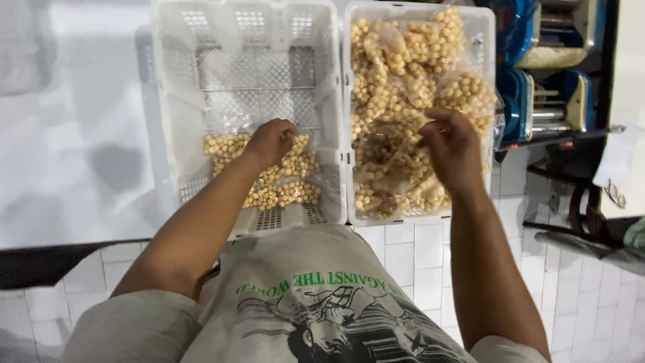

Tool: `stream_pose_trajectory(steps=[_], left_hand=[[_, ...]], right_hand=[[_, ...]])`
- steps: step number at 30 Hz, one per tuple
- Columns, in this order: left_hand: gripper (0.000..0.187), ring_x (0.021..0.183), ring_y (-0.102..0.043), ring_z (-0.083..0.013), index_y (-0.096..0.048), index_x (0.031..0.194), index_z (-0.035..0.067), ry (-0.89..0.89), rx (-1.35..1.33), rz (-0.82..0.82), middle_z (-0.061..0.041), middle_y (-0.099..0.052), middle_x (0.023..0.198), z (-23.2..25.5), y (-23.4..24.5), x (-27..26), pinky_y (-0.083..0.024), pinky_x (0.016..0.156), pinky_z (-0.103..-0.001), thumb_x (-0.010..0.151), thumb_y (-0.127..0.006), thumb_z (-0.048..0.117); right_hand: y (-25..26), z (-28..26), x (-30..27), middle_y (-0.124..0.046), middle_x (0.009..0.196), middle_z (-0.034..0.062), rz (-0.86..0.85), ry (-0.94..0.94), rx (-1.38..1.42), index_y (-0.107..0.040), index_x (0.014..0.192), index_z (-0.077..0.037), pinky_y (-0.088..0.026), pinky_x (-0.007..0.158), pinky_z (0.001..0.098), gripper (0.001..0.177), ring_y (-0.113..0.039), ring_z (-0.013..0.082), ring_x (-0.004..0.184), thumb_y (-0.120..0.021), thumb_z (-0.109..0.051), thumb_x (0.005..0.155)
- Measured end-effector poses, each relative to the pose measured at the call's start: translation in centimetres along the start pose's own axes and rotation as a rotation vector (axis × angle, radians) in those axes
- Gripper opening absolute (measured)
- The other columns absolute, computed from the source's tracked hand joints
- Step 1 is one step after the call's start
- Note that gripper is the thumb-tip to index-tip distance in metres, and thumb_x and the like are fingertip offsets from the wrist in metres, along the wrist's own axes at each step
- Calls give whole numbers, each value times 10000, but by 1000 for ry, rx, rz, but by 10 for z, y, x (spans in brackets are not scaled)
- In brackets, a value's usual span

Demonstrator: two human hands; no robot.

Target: Sorting and arranging small plastic bags of snacks from a bulk container into a plastic crate.

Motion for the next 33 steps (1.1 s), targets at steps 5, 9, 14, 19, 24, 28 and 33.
stream_pose_trajectory(steps=[5,9,14,19,24,28,33], left_hand=[[313,1135,-751,-402,-766,1298,170,-121,552,103,-107,-660,1262,31,0,3,-586,942,-559,1037,-906,272],[276,1264,-667,-305,-867,1127,218,-122,855,152,-3,-616,1387,20,-11,8,-506,998,-511,1017,-899,469],[374,1372,-703,-404,-802,1404,216,-30,608,179,-68,-607,1581,39,8,-10,-547,1071,-625,1062,-851,360],[347,1357,-752,-389,-795,1374,237,-16,246,336,-25,-668,1521,82,35,-41,-598,1042,-609,1042,-891,270],[930,1199,-860,-335,-567,1756,143,-148,-557,-76,-252,-755,1573,193,52,-79,-694,891,-396,982,-999,423],[708,1030,-818,-206,-725,1591,183,-114,-353,-66,-72,-837,1248,203,84,-83,-648,846,-361,953,-990,337],[335,1209,-828,-428,-887,1367,211,-143,714,-7,-155,-883,1206,125,162,-44,-613,1024,-564,1033,-875,188]], right_hand=[[35,21,-17,-785,1285,126,233,-20,-475,-819,1373,-99,-588,935,453,263,-780,336,1134,-895,-112,1122],[32,31,-25,-714,1389,179,188,-256,-807,-777,1546,-123,-552,1035,678,736,-703,478,1276,-1056,-418,933],[31,88,-29,-840,1139,4,170,-231,-845,-868,1327,-252,-572,961,532,293,-841,300,1083,-906,-386,1070],[22,5,-32,-838,1055,142,287,187,-566,-834,1417,-53,-649,975,459,178,-874,371,1060,-804,-81,1243],[-74,-58,-28,-779,1007,164,-52,54,164,-734,1360,-22,-714,872,476,202,-852,318,917,-816,-61,1179],[-130,-72,-30,-836,1289,235,-203,58,182,-802,1370,-35,-705,975,550,272,-879,390,1120,-862,-53,1106],[-111,-59,-25,-652,1614,307,-251,122,-44,-755,1474,-46,-639,1082,678,402,-784,567,1283,-868,-89,1090]])
Point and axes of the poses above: each hand's wrist, its own x-axis towards the middle knuckle, its own y-axis out of the back of the hand, z = x × y, the point moved 3 cm from there along x, towards the middle knuckle
